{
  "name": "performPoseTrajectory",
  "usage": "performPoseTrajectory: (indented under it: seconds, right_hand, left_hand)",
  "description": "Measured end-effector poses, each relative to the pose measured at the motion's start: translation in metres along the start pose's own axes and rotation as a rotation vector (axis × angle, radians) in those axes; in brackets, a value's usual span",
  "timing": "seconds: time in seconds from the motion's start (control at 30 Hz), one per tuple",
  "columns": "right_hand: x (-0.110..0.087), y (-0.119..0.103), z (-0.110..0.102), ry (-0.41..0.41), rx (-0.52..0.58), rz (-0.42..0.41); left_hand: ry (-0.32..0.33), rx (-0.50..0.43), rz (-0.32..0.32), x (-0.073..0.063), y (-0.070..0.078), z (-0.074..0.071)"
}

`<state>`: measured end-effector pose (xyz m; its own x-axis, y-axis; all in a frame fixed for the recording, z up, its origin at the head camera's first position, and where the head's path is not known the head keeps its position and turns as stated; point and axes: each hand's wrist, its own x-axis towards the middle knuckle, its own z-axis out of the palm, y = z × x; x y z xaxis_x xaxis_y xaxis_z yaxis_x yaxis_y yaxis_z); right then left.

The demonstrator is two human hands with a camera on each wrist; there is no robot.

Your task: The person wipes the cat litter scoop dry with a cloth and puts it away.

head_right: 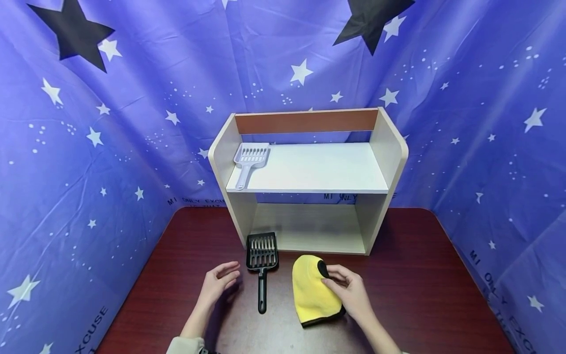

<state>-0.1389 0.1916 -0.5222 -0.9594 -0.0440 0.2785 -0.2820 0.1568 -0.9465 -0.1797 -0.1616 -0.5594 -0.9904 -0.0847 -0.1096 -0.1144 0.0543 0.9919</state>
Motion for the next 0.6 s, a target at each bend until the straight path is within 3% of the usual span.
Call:
performPoseTrajectory:
  seconds: [0.27,0.6]
  right_hand:
    - [0.001,-0.005,-0.007,0.014,0.008,0.004]
    - [0.002,-0.011,-0.015,0.03,0.037,0.01]
  left_hand:
    - [-0.079,0.003,-0.032,-0.003,-0.016,0.009]
    - [-0.156,0.018,-0.056,-0.005,-0.027,0.023]
